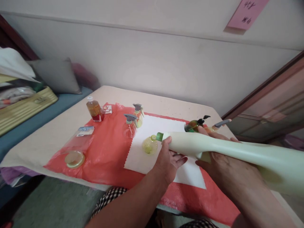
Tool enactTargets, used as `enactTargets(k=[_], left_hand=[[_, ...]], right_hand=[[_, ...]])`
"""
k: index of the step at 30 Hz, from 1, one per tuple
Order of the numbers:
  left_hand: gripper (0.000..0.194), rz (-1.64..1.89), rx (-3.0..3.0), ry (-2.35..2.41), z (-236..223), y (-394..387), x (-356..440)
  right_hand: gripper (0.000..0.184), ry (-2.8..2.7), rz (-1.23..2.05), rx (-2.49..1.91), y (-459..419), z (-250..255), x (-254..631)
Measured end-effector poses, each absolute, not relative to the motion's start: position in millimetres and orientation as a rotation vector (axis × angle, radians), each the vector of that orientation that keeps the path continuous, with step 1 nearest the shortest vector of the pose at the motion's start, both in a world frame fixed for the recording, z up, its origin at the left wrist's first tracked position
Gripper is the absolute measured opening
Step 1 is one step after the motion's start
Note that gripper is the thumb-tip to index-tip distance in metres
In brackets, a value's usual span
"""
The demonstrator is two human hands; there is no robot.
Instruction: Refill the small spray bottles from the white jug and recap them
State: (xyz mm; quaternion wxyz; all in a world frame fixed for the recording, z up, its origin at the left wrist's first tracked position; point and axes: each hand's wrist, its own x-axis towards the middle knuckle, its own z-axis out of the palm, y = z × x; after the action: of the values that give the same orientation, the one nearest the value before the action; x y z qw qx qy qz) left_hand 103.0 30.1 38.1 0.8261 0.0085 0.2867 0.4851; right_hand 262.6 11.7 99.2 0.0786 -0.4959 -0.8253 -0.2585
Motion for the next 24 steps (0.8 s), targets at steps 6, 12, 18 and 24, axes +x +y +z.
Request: enactTargets(k=[6, 12, 18, 24], left_hand=[[0.053, 1.032, 0.023, 0.602, 38.9, 29.4, 102.8], [0.053, 1.04, 0.025, 0.589, 38.4, 29.5, 103.3], [0.053, 1.036, 0.021, 0.595, 39.7, 29.7, 103.2], [0.054, 1.031, 0.029, 0.592, 39.2, 29.3, 103.7]], right_hand=[[0.075, -2.465, -0.746, -1.478, 10.4, 99.6, 263.1], [0.074, -2.448, -0.774, -1.488, 11.3, 97.3, 264.4], [0.078, -2.444, -0.757, -1.474, 11.4, 100.3, 263.6], [0.074, -2.439, -0.752, -1.455, 9.5, 103.4, 260.5]])
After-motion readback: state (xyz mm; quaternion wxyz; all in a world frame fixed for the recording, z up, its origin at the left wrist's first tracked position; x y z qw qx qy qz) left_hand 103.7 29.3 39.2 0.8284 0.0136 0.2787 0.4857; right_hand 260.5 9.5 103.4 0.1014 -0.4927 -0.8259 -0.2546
